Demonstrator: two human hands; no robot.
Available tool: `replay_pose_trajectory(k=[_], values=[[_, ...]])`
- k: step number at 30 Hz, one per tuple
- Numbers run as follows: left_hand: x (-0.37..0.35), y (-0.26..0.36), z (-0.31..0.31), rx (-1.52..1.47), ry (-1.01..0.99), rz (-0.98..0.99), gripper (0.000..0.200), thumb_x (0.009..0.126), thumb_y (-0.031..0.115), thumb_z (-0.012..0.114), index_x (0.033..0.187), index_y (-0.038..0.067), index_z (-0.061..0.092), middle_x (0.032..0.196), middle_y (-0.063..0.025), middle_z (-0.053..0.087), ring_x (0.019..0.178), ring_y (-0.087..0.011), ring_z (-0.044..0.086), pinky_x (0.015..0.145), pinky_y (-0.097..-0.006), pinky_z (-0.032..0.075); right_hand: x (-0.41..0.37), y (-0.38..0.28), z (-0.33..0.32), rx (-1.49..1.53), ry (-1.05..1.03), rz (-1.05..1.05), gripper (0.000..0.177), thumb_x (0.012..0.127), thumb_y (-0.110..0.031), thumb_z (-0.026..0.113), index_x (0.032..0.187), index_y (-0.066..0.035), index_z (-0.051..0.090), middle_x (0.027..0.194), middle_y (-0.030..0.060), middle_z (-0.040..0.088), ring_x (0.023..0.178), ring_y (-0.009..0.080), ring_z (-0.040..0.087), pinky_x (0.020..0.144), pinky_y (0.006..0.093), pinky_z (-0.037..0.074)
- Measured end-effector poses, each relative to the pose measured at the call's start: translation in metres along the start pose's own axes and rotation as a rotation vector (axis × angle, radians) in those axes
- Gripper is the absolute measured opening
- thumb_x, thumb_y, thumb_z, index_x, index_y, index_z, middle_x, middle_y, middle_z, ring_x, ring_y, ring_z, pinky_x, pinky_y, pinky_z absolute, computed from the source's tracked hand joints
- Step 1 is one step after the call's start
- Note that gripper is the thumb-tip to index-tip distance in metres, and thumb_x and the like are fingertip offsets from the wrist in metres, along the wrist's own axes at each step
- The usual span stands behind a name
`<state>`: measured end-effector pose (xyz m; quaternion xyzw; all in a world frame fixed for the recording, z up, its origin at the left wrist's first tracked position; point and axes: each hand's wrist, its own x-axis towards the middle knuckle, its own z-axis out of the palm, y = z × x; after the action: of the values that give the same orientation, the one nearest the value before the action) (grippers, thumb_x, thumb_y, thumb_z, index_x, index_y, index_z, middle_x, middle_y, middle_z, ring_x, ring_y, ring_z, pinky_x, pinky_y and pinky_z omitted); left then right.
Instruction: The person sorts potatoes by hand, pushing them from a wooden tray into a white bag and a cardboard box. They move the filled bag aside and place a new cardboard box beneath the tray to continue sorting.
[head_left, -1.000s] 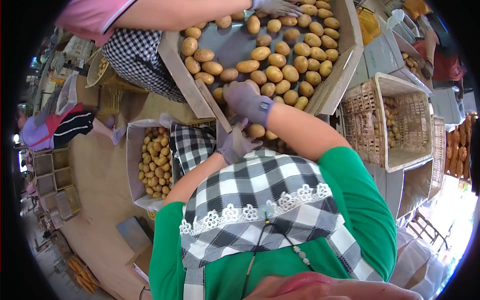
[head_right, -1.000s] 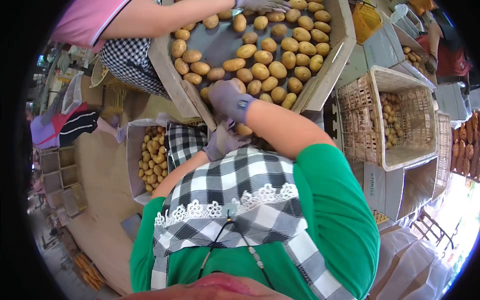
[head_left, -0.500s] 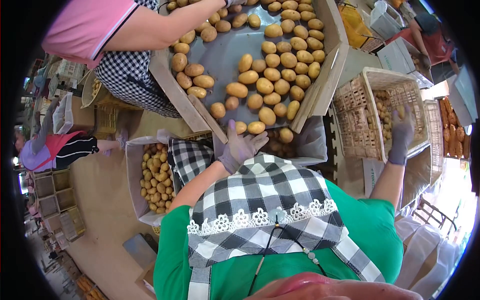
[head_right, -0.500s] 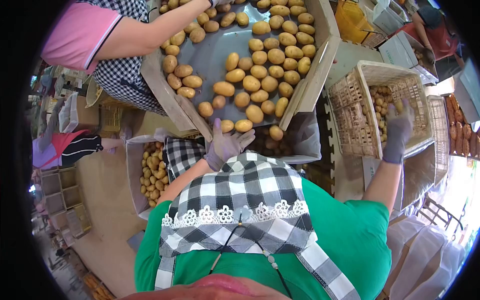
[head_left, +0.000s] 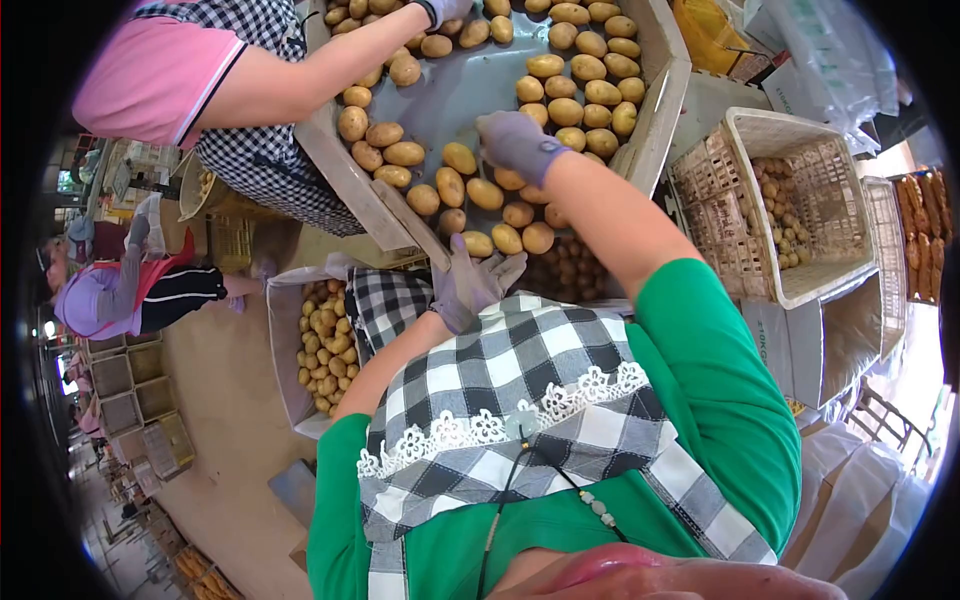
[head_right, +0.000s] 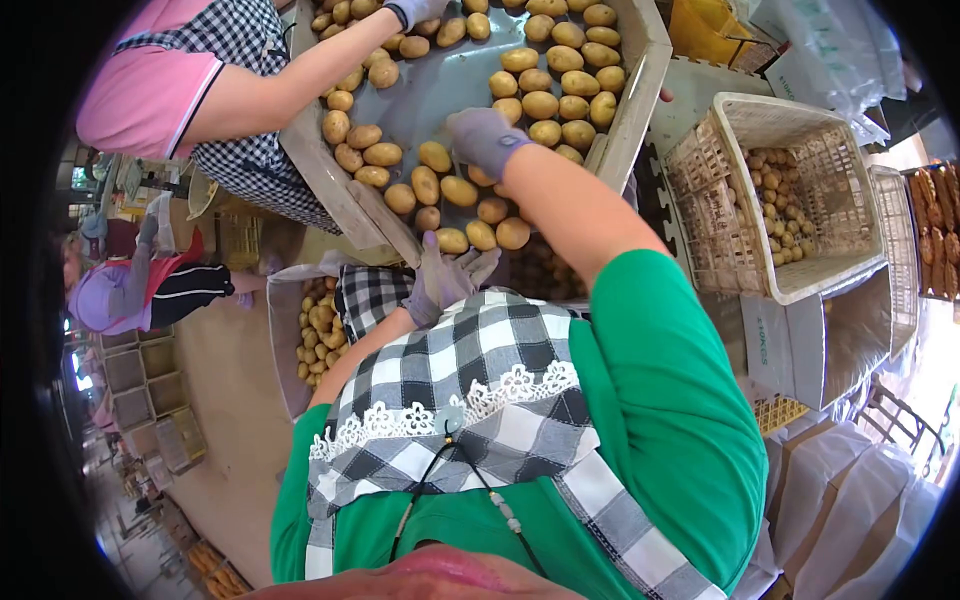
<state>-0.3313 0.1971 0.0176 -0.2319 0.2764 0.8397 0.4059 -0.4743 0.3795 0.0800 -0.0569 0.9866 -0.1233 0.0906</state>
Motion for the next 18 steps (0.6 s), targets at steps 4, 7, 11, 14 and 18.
replay_pose_trajectory(k=[4,7,11,14,18], values=[[0.011,0.004,0.001,-0.084,0.035,-0.04,0.101,0.085,0.071,0.04,0.141,-0.009,0.011,0.142,-0.0291,0.025,0.134,-0.0397,0.029,0.113,-0.0467,0.028,-0.103,0.058,-0.027,0.605,0.551,-0.057,0.035,0.084,-0.016,0.067,0.118,-0.009,0.06,0.099,0.0073,0.066,0.086,0.0143,0.065,0.078,0.0277,0.051],[0.006,0.002,0.005,-0.048,0.025,-0.028,0.098,0.088,0.069,0.035,0.142,-0.008,0.009,0.144,-0.0301,0.022,0.135,-0.0403,0.028,0.112,-0.0474,0.029,-0.215,0.19,-0.043,0.343,1.121,0.158,0.039,0.082,0.006,0.065,0.119,-0.001,0.056,0.103,0.0108,0.065,0.086,0.0149,0.065,0.077,0.0272,0.054],[0.016,0.0,0.004,-0.126,0.036,-0.052,0.097,0.088,0.069,0.036,0.143,-0.006,0.008,0.145,-0.0302,0.021,0.136,-0.0405,0.026,0.113,-0.0481,0.028,-0.311,0.25,-0.062,0.187,1.226,0.623,0.041,0.084,-0.009,0.069,0.121,0.001,0.056,0.103,0.0129,0.066,0.085,0.0157,0.065,0.07,0.0276,0.054],[0.01,-0.001,0.007,-0.152,0.065,-0.087,0.096,0.087,0.067,0.04,0.144,-0.004,0.009,0.145,-0.03,0.02,0.137,-0.0409,0.024,0.113,-0.049,0.026,-0.246,0.182,-0.056,0.035,1.121,0.127,0.042,0.083,-0.007,0.067,0.124,-0.006,0.057,0.1,0.0108,0.066,0.082,0.0141,0.063,0.069,0.0283,0.052],[0.014,0.004,-0.007,-0.053,0.024,-0.16,0.093,0.088,0.063,0.047,0.145,-0.001,0.01,0.146,-0.0285,0.02,0.137,-0.0415,0.022,0.114,-0.0499,0.023,-0.097,0.064,-0.018,0.264,0.196,0.197,0.042,0.086,-0.03,0.062,0.123,-0.013,0.058,0.104,0.0124,0.066,0.095,0.0236,0.064,0.081,0.0353,0.051]])
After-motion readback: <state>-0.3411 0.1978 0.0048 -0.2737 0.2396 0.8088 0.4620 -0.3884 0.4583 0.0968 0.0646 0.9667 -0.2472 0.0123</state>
